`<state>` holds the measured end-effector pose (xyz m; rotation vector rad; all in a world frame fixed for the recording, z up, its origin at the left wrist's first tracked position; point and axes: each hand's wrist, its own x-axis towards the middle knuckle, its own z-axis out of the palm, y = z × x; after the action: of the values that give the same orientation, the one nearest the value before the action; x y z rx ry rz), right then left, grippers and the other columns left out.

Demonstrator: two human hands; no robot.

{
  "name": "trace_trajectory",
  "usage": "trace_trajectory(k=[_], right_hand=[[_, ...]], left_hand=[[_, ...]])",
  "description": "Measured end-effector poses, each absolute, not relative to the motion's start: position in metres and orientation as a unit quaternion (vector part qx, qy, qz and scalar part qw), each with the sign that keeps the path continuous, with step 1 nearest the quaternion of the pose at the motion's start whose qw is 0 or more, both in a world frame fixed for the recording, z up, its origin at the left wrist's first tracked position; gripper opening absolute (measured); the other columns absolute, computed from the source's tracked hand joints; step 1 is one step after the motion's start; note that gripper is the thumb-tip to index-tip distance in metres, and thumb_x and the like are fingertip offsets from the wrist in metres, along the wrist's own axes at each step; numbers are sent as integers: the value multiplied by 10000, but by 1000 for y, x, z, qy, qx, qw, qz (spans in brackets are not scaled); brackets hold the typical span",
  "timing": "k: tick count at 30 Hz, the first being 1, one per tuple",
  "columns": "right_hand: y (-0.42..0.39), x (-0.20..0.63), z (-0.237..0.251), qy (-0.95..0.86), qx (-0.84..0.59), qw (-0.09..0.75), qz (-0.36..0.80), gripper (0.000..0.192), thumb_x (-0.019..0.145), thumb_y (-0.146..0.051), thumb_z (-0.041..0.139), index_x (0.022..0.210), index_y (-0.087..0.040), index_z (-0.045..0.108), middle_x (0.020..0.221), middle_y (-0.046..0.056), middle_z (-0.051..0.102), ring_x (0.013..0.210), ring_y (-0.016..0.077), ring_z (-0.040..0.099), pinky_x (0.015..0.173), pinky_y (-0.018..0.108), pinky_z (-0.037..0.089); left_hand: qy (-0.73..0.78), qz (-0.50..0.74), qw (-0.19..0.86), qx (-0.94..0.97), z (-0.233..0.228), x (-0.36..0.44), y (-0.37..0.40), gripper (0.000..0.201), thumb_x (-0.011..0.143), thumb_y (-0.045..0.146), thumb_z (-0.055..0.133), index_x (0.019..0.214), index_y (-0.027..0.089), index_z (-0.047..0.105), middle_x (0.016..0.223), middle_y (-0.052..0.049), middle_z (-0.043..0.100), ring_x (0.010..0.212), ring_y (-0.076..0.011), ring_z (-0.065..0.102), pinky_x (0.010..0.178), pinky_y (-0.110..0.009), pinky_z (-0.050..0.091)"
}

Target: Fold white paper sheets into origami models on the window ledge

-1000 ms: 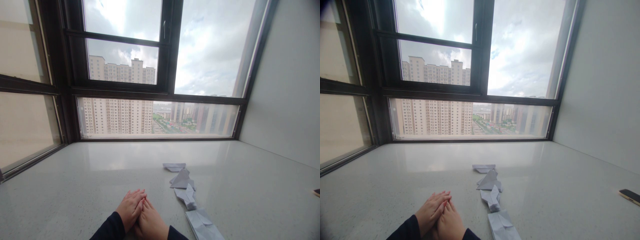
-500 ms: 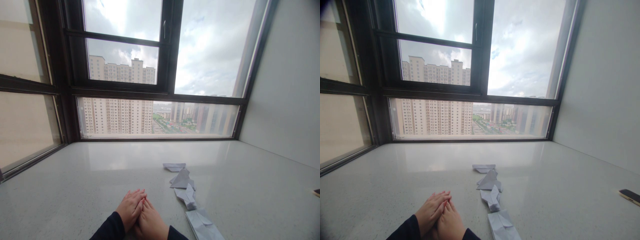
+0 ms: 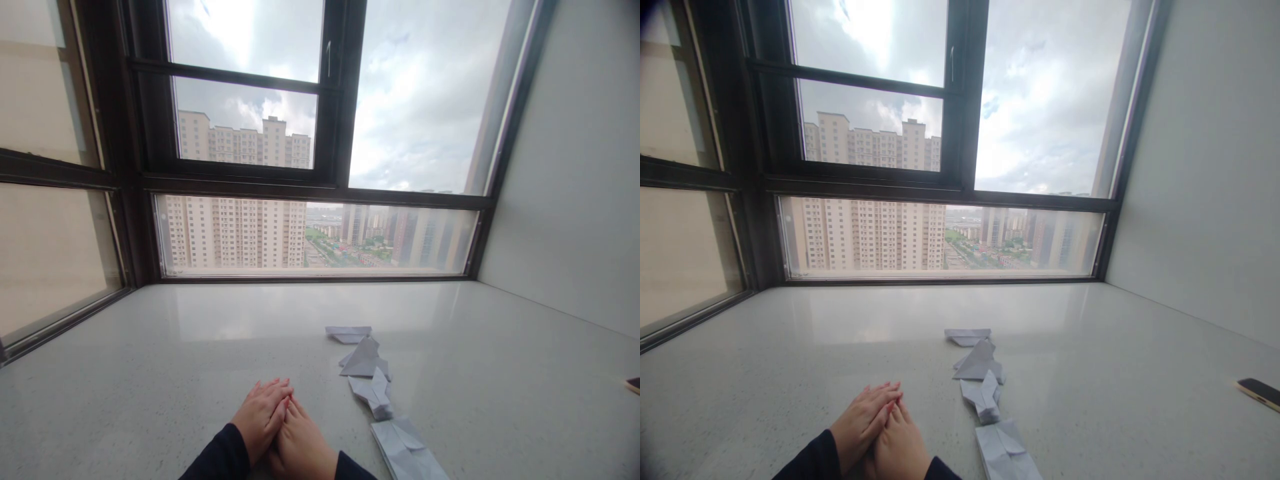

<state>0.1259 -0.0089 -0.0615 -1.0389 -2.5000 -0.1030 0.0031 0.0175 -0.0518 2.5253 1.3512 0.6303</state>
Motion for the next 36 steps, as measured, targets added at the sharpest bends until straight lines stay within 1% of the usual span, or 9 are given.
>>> trace_trajectory(k=[6, 11, 16, 26, 30, 36], right_hand=[[-8, 126, -60, -902, -377, 210, -26, 552, 783, -278, 422, 1291, -118, 278, 1309, 128, 337, 1173, 254, 351, 976, 382, 304], [-10, 127, -57, -899, -383, 213, -8, 567, 788, -282, 419, 1306, -139, 236, 1323, 117, 312, 1188, 247, 329, 986, 377, 286], [-10, 126, -57, -901, -385, 201, 5, 563, 782, -293, 428, 1297, -132, 265, 1313, 122, 330, 1180, 262, 339, 983, 392, 288], [-10, 126, -61, -899, -387, 206, -16, 554, 780, -258, 427, 1295, -126, 270, 1315, 118, 330, 1175, 248, 348, 985, 370, 288], [-9, 125, -64, -898, -383, 211, -35, 555, 777, -242, 429, 1296, -127, 269, 1308, 116, 345, 1167, 244, 359, 981, 370, 291], [-8, 125, -64, -900, -379, 212, -38, 554, 777, -255, 425, 1293, -124, 274, 1303, 121, 355, 1157, 249, 371, 970, 380, 306]], left_hand=[[457, 209, 107, 858, -50, 4, 17, 368, 806, 310, 281, 1048, 254, 553, 1186, -27, 531, 1120, -215, 439, 958, -476, 291], [455, 202, 102, 861, -51, 3, 17, 374, 806, 300, 275, 1069, 256, 538, 1192, -22, 526, 1121, -212, 437, 956, -477, 297], [454, 199, 100, 863, -50, 3, 17, 375, 809, 302, 274, 1072, 254, 536, 1193, -26, 524, 1120, -218, 437, 950, -486, 300], [454, 208, 96, 861, -51, 3, 18, 372, 803, 288, 288, 1078, 254, 536, 1182, -27, 534, 1115, -213, 444, 954, -477, 299], [454, 212, 96, 860, -52, 3, 18, 367, 802, 295, 289, 1049, 247, 557, 1176, -31, 540, 1111, -217, 449, 952, -477, 302], [454, 216, 92, 860, -54, 2, 19, 370, 805, 303, 288, 1071, 264, 542, 1171, -24, 544, 1106, -210, 454, 950, -469, 309]])
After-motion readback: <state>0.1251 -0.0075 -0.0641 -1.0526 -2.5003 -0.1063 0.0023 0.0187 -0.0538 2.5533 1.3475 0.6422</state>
